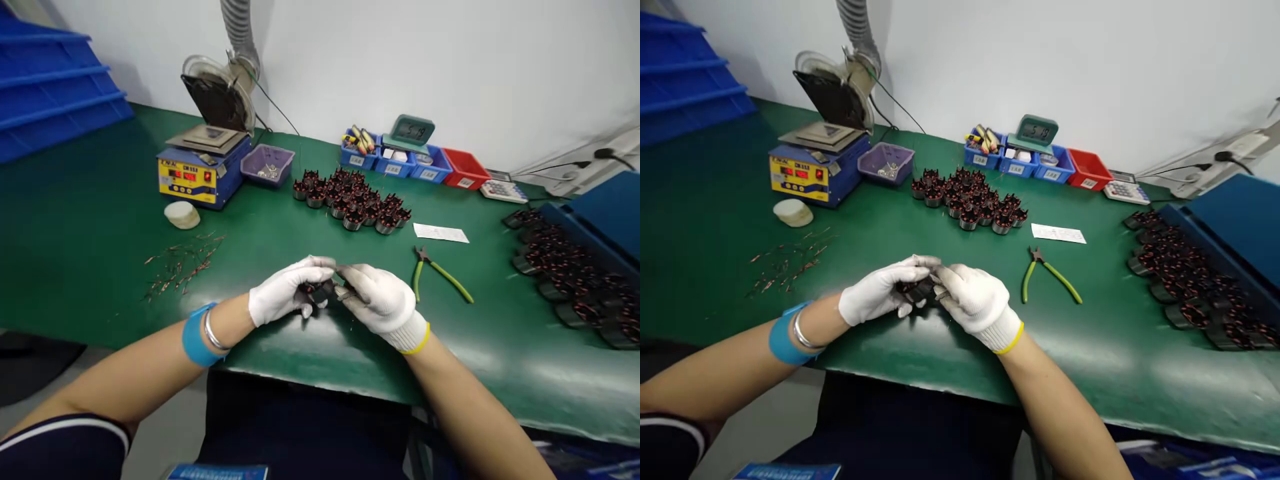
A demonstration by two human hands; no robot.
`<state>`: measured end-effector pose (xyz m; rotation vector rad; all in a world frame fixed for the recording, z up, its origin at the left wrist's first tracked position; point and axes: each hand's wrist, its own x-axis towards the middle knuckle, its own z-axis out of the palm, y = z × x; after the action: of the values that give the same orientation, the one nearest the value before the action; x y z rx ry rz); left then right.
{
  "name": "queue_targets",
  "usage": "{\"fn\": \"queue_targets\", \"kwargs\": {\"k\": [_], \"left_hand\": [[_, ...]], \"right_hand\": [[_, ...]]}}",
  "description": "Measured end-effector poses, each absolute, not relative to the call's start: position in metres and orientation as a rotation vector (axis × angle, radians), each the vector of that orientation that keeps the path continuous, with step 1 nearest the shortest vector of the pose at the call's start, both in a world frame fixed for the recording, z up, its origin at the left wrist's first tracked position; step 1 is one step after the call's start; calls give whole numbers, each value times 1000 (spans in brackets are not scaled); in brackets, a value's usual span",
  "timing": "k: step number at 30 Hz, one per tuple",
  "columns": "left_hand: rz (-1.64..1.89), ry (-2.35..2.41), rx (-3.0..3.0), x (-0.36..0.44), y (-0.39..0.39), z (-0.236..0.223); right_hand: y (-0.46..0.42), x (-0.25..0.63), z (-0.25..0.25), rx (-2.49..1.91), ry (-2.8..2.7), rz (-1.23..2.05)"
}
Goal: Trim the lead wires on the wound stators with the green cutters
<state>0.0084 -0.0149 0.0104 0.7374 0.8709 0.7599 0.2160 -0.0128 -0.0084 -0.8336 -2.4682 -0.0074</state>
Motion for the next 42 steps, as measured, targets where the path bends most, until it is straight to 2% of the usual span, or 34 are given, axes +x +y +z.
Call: {"fn": "queue_targets", "kwargs": {"k": [5,8,10,15,17,23,27,33,37,39,42], "left_hand": [[772,791,690,10,-16,15],[789,811,794,10,-17,12],[797,901,857,11,-15,7],[786,1063,925,16,-9,-1],[756,1083,944,15,-7,-2],[528,1016,1138,10,-7,4],[570,1134,1034,10,-7,4],[679,1224,1018,14,-7,4],[653,1266,1105,15,-9,3],[619,1265,1127,14,-10,2],[567,1278,1145,14,-10,0]], "right_hand": [[-12,217,-6,-893,-2439,-30],[-11,218,-7,-991,-2366,82],[-11,215,-10,-1068,-2270,283],[-10,202,-18,-1182,-1774,1148],[-8,199,-18,-1191,-1634,1368],[-6,200,-12,-1161,-1382,1659],[-6,200,-13,-1131,-1323,1780],[-4,204,-11,-1093,-1325,1756],[-9,204,-3,-1220,-1645,1637],[-14,201,1,-1418,-1958,1350],[-21,196,6,-1585,-2408,698]]}}
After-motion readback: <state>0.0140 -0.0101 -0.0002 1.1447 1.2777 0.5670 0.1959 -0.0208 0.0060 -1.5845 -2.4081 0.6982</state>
